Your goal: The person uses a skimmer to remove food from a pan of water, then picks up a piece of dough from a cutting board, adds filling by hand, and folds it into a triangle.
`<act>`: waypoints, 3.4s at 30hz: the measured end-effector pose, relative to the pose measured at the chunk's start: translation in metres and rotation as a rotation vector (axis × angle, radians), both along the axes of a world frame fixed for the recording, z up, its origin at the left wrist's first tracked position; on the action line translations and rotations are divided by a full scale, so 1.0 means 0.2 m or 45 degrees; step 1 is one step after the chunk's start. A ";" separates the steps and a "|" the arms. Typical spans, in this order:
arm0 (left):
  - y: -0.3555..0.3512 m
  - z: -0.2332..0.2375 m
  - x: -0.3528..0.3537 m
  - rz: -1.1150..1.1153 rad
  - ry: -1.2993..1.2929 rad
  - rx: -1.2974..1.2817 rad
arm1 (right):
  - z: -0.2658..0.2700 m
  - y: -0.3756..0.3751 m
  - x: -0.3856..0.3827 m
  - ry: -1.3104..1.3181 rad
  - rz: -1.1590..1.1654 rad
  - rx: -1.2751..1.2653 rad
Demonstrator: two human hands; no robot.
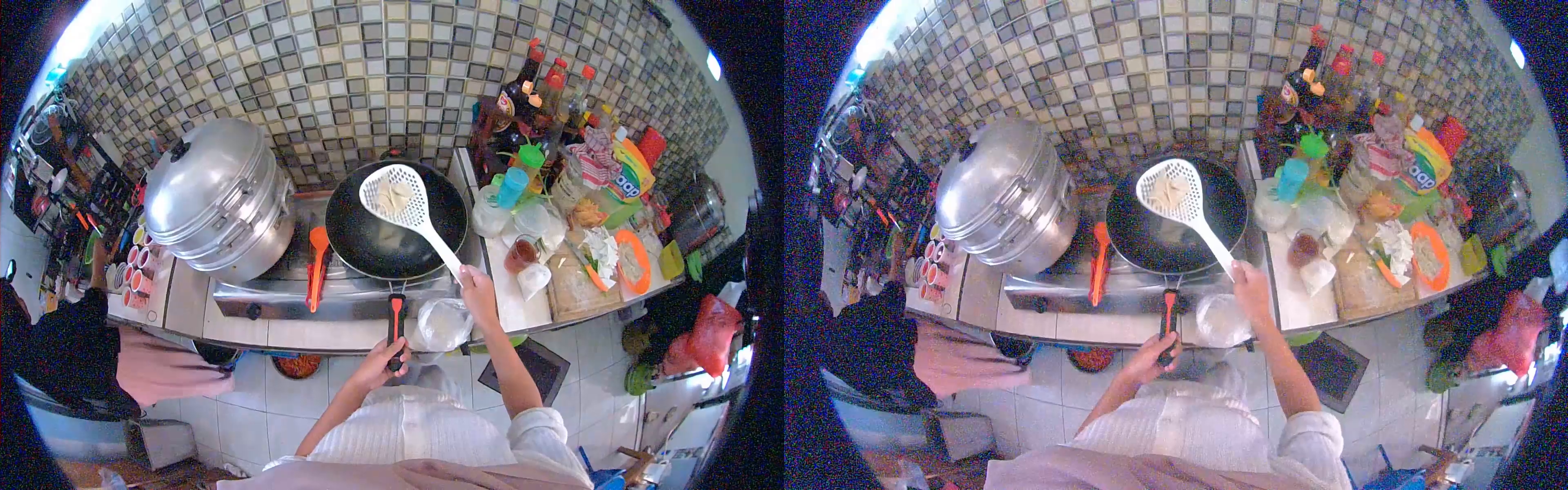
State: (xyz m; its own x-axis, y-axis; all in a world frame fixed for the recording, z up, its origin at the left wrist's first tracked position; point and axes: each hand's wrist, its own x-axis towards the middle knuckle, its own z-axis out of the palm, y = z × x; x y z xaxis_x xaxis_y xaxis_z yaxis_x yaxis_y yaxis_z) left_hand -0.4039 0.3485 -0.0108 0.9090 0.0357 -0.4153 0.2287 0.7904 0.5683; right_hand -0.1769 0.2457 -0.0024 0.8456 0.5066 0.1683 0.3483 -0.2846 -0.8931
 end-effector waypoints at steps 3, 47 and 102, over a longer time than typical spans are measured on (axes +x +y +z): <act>0.00 0.01 0.00 0.024 0.050 0.193 | 0.04 0.01 -0.01 0.008 -0.087 0.036; 0.01 0.06 0.03 0.051 0.130 -0.001 | 0.86 -1.28 0.01 0.368 -0.923 0.697; 0.01 0.04 0.02 0.019 0.095 0.065 | 0.14 -1.97 0.68 -0.518 -1.692 -0.840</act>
